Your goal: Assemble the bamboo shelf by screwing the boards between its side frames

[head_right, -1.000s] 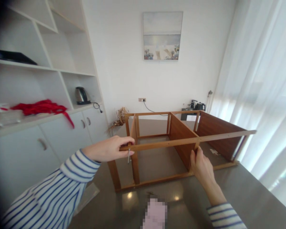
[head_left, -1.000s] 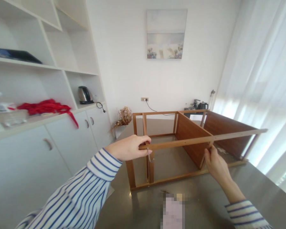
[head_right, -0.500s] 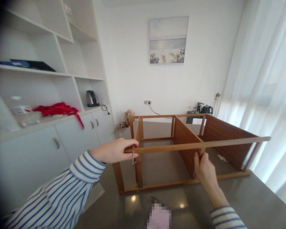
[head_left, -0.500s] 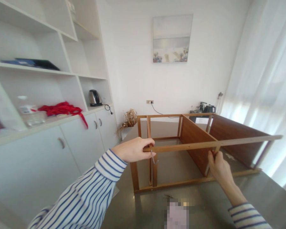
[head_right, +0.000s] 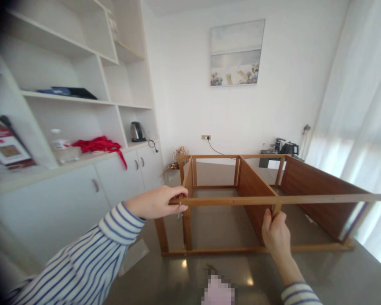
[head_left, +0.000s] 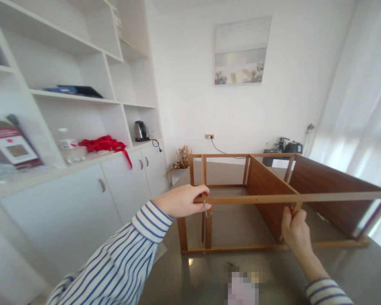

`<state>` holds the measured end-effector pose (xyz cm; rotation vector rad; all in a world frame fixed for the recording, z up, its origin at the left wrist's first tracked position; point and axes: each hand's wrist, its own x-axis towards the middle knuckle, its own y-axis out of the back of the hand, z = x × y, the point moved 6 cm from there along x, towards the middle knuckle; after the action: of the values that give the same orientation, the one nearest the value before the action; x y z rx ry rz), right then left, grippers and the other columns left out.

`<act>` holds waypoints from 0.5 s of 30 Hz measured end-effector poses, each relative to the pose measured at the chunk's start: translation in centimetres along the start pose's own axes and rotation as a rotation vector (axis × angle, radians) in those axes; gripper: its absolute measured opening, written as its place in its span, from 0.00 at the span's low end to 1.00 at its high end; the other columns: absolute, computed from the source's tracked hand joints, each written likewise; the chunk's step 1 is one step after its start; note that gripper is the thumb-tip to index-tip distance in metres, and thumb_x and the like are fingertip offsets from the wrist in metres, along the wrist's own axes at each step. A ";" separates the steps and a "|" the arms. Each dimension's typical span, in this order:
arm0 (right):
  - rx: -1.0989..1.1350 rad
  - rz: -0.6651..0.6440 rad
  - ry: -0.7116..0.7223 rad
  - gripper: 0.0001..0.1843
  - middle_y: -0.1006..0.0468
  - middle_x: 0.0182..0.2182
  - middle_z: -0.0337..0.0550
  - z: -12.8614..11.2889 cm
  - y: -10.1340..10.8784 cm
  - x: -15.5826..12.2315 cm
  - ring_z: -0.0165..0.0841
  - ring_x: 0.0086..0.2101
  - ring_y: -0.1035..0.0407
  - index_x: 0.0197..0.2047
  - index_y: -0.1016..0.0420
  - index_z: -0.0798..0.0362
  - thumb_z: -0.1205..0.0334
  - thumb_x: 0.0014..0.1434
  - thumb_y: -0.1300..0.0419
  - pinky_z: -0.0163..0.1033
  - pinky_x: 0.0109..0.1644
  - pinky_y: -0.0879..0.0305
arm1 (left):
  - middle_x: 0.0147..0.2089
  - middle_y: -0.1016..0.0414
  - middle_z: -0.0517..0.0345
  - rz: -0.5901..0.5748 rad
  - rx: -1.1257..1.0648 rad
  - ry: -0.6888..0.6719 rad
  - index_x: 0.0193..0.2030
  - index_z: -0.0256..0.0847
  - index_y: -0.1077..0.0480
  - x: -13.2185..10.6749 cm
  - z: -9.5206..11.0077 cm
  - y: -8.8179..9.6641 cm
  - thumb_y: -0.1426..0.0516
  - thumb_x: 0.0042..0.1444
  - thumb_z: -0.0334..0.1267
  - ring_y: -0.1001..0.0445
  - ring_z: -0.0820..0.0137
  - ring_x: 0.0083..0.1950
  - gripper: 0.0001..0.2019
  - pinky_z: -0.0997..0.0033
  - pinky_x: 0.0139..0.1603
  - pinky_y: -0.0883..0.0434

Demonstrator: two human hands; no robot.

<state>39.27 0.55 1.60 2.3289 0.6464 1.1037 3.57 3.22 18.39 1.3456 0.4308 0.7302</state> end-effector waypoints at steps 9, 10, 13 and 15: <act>0.027 -0.019 -0.065 0.22 0.32 0.20 0.44 0.4 -0.6 0.0 0.40 0.20 0.35 0.40 0.40 0.54 0.42 0.62 0.58 0.39 0.24 0.47 | 0.27 0.33 0.63 -0.025 -0.023 0.010 0.47 0.43 0.34 0.0 -0.5 -0.2 0.49 0.58 0.56 0.36 0.72 0.27 0.20 0.75 0.28 0.43; 0.030 -0.022 -0.069 0.23 0.32 0.21 0.44 0.4 -0.6 0.0 0.40 0.20 0.35 0.40 0.40 0.54 0.41 0.61 0.56 0.39 0.24 0.46 | 0.27 0.33 0.63 -0.027 -0.026 0.008 0.47 0.43 0.34 0.0 -0.6 -0.2 0.49 0.57 0.56 0.36 0.72 0.27 0.20 0.75 0.28 0.43; 0.043 -0.034 -0.072 0.24 0.30 0.23 0.45 0.4 -0.7 0.1 0.40 0.21 0.33 0.40 0.41 0.53 0.39 0.59 0.53 0.39 0.24 0.45 | 0.27 0.33 0.63 -0.022 -0.024 0.003 0.46 0.42 0.34 0.0 -0.7 -0.1 0.49 0.57 0.56 0.36 0.72 0.27 0.20 0.75 0.28 0.43; 0.046 -0.038 -0.072 0.24 0.29 0.23 0.46 0.5 -0.8 0.3 0.40 0.21 0.33 0.41 0.40 0.54 0.39 0.59 0.54 0.39 0.24 0.45 | 0.27 0.34 0.63 -0.020 -0.022 -0.001 0.46 0.42 0.34 0.0 -0.6 -0.1 0.49 0.57 0.55 0.36 0.72 0.27 0.20 0.75 0.28 0.43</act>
<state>39.64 1.19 1.02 2.3737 0.6937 0.9926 3.20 3.62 18.17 1.3194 0.4335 0.7162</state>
